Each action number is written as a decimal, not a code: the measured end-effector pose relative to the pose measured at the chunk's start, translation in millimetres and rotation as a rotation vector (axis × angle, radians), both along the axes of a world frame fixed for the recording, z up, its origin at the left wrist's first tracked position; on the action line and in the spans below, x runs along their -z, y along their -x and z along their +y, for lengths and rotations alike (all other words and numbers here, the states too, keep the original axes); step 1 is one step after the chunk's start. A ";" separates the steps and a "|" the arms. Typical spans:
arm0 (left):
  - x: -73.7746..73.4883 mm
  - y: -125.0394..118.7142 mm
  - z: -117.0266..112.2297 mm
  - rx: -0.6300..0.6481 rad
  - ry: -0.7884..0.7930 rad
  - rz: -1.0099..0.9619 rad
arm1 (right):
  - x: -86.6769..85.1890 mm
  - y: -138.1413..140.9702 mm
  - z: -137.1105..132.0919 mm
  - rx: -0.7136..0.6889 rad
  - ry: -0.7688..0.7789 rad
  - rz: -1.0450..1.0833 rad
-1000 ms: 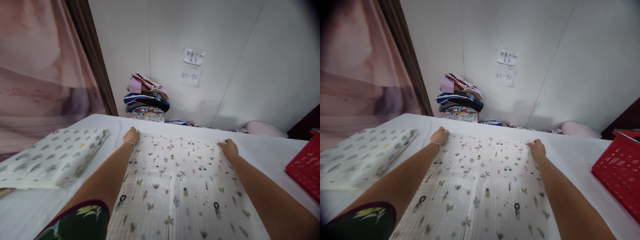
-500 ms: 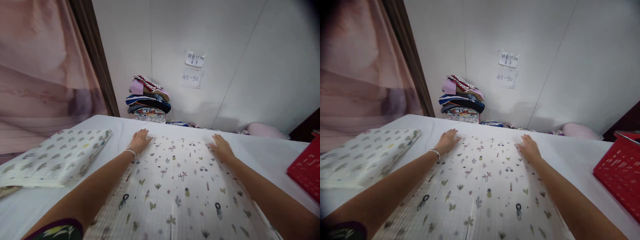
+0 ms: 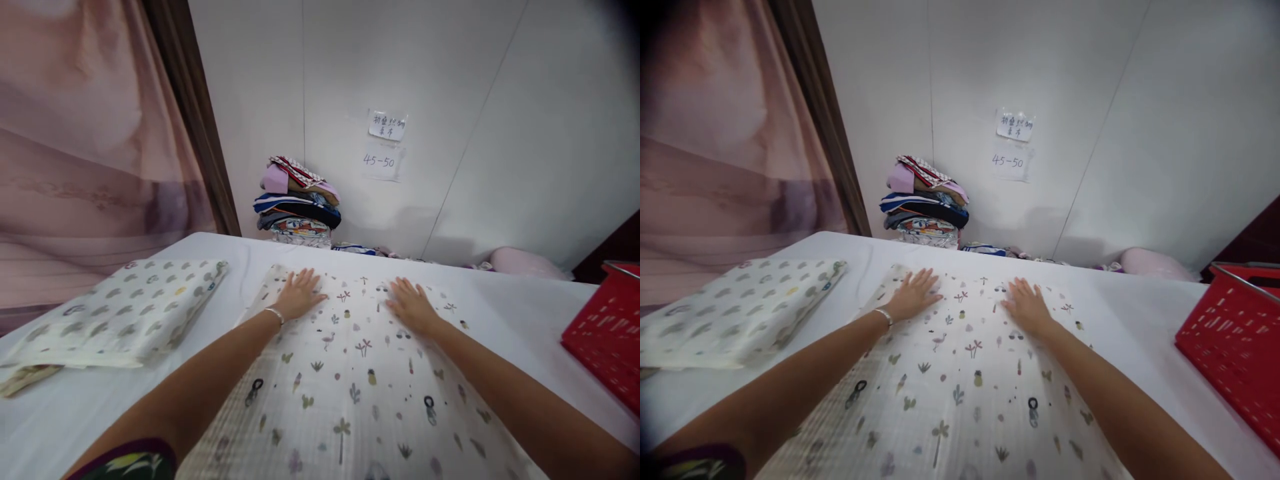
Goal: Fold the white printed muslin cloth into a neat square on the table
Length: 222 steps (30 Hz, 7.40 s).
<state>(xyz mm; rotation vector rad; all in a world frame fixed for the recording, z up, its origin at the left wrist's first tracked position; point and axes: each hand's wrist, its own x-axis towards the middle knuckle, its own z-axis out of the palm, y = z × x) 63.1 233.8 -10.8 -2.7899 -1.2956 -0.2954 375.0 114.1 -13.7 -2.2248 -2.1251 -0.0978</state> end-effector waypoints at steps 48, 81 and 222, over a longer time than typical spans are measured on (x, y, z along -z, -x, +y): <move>-10.8 163.9 -191.8 -0.344 0.261 0.047 | 19.1 -8.0 -277.5 0.323 0.100 0.067; -2.0 95.2 -302.3 0.346 -0.009 -0.337 | -7.2 166.3 -275.7 -0.393 -0.304 0.391; -1.0 69.0 -298.7 0.352 -0.055 -0.427 | -5.6 158.4 -277.9 -0.398 -0.363 0.181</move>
